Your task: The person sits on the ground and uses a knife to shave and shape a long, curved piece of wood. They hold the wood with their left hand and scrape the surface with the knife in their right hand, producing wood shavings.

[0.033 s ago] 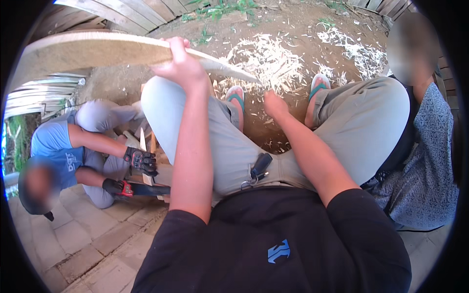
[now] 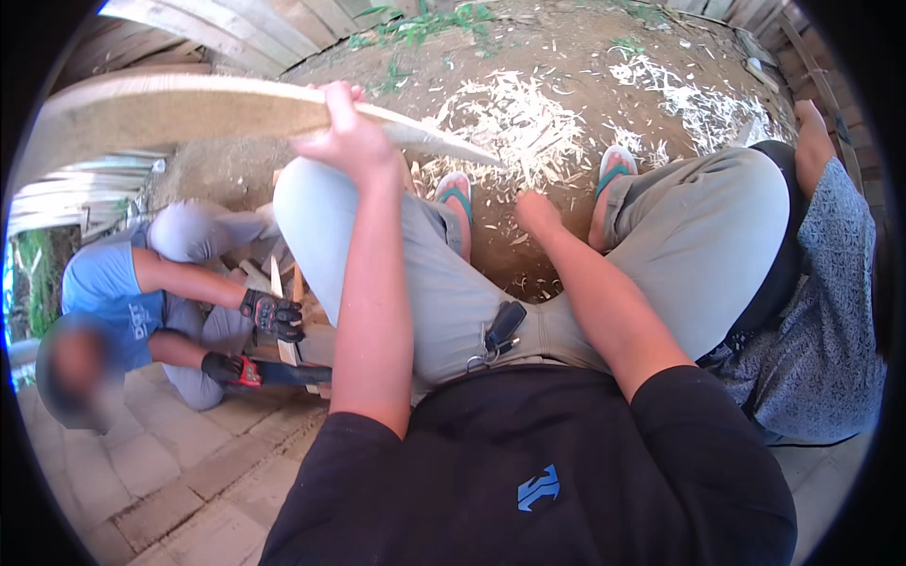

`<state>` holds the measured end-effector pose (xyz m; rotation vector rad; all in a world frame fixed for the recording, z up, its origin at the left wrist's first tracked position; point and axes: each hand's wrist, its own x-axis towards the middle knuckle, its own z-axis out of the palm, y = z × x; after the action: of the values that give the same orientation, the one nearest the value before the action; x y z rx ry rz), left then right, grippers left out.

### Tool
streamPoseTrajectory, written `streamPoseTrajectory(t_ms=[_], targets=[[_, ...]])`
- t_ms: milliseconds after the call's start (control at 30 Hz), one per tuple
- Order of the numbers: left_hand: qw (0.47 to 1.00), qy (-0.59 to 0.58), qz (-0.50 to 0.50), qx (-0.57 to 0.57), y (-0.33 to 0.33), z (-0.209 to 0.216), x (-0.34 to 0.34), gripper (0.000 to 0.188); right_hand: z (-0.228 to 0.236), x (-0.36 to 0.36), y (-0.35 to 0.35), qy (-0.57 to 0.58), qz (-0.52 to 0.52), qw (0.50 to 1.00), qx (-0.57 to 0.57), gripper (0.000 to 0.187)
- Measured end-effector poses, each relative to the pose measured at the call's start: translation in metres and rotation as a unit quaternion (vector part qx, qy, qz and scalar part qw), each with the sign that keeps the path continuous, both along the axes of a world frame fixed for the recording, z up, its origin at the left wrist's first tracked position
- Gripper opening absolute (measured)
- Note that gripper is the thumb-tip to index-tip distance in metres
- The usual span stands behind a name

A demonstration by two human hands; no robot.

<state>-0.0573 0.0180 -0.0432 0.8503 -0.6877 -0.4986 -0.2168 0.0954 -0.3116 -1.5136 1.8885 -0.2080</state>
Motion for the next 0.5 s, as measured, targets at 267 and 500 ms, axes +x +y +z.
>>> streamPoseTrajectory(t_ms=[267, 500], targets=[[0.999, -0.031, -0.009, 0.023, -0.002, -0.009, 0.014, 0.035, 0.076, 0.04, -0.001, -0.102, -0.066, 0.986, -0.113, 0.034], [0.999, -0.01, 0.01, 0.034, 0.002, 0.003, -0.006, 0.036, 0.006, 0.004, -0.001, -0.031, -0.016, 0.999, 0.037, 0.037]])
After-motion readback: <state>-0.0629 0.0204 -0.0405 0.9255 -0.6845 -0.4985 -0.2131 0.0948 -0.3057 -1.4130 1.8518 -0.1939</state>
